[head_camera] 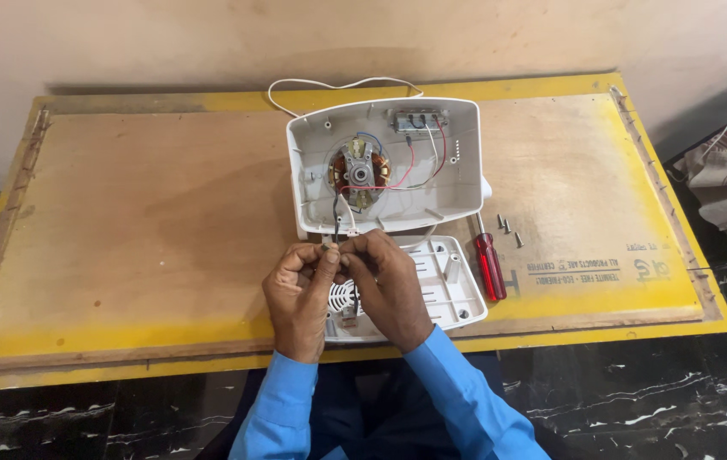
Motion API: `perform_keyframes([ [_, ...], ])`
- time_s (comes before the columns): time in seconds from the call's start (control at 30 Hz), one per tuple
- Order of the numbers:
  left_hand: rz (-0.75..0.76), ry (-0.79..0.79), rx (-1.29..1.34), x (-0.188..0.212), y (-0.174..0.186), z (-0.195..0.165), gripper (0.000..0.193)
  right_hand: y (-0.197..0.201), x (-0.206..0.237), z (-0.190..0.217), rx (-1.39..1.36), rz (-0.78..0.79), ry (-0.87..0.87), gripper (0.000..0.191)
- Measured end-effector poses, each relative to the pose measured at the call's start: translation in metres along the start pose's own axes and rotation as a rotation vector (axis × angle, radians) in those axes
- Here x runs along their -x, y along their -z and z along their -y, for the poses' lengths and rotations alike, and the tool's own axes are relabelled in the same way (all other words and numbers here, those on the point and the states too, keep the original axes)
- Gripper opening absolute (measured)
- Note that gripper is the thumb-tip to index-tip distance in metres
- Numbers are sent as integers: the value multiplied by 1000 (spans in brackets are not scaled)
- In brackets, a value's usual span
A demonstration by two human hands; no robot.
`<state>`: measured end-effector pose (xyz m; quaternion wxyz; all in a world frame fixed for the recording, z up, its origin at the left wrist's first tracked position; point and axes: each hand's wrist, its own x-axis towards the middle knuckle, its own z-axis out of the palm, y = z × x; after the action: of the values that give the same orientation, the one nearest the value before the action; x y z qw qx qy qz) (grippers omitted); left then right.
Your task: The person works on an opened white electric appliance with an exposed motor and wiring on a table. They route and connect the black and red wires, seat a wiring connector into the base housing, and press components into place inside the upper housing while holding the casing steady.
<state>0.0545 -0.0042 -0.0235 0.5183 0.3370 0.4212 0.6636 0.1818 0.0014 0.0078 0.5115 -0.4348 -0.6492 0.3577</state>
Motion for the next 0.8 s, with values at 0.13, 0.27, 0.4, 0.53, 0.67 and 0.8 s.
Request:
perform_keyframes([
  [0.13,41,-159,-174,2,-1,-5,13,2,1,9,-39,-32,-72,7],
  [0.27,35,-287,-426,7,-5,-13,11,8,0,13,-37,-24,-33,9],
  [0.4,40,-409,-618,9,-9,-21,7,9,-3,7,-144,35,-135,15],
  [0.53,60,-465,-680,10,-11,-25,8,11,-6,-1,-421,93,-281,16],
  [0.67,64,-443,-701,12,-11,-23,10,16,-4,-4,-543,127,-323,15],
  [0.8,74,-462,-703,12,-10,-22,12,21,-3,-3,-511,132,-376,16],
])
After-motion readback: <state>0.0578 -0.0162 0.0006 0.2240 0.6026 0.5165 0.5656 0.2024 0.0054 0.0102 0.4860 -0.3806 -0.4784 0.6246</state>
